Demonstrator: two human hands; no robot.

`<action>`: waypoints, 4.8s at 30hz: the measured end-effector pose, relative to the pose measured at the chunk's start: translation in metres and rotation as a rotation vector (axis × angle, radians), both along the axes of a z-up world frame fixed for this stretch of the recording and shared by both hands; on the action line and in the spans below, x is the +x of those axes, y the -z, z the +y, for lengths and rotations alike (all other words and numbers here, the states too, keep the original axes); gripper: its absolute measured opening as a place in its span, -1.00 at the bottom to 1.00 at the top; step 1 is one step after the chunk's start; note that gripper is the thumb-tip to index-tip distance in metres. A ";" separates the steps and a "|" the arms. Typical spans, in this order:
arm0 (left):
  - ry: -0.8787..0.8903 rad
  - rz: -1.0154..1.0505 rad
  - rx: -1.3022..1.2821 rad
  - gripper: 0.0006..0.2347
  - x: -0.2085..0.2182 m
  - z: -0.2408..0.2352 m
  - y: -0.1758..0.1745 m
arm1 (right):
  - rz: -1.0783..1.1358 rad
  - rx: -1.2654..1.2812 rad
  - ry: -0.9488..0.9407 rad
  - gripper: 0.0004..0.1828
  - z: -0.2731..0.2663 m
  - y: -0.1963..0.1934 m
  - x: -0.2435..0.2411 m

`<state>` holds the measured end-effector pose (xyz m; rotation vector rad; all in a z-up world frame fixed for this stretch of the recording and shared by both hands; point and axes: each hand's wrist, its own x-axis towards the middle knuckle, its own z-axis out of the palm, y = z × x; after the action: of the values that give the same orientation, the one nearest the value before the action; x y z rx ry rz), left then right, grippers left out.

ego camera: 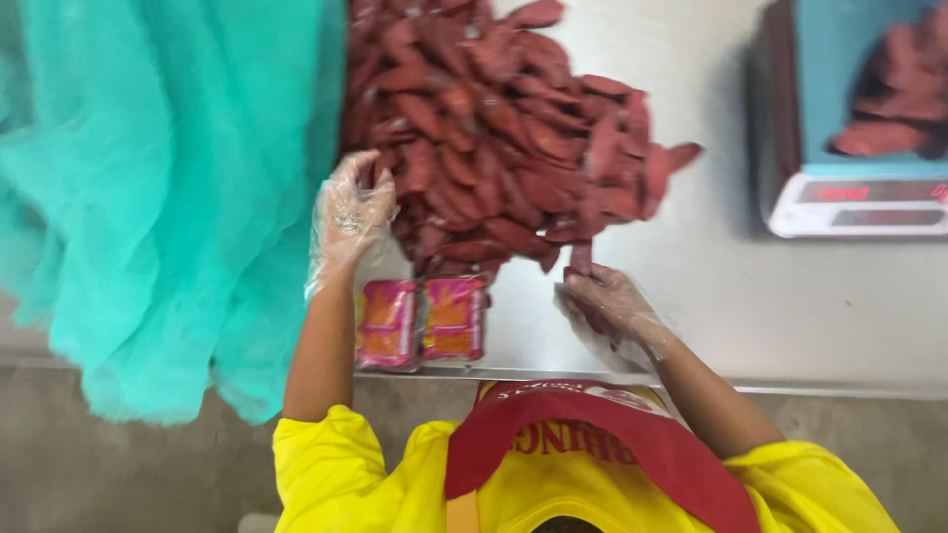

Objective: The person places pieces of processed meat onto a digital scale and then packs them into small plastic bags by hand.

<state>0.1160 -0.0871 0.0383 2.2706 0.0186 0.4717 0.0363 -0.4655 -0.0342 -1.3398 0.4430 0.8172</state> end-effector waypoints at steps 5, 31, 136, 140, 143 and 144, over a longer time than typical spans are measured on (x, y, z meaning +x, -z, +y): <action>0.206 0.367 -0.406 -0.73 0.020 -0.174 -0.078 | -0.057 0.082 0.162 -0.62 -0.064 -0.025 -0.011; 0.083 0.048 -0.035 -0.72 -0.051 -0.442 0.119 | -0.086 0.040 0.147 -0.64 -0.367 0.002 -0.017; 0.154 0.012 0.547 -0.62 0.041 -0.447 0.072 | -0.888 -1.243 0.050 -0.42 -0.624 0.012 -0.012; 0.156 0.055 0.162 -0.65 -0.014 -0.470 0.056 | -0.718 -1.134 0.039 -0.53 -0.631 -0.002 -0.011; 0.149 0.165 -0.100 -0.66 -0.049 -0.491 0.056 | -0.727 -1.335 -0.175 -0.60 -0.624 0.002 -0.001; 0.146 0.213 -0.175 -0.67 -0.057 -0.498 0.058 | -0.622 -1.512 -0.320 -0.59 -0.622 0.006 0.004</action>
<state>0.0587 -0.5849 -0.0197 2.1218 0.0009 0.1445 0.0403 -1.0877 -0.0405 -2.9973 0.3135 0.1356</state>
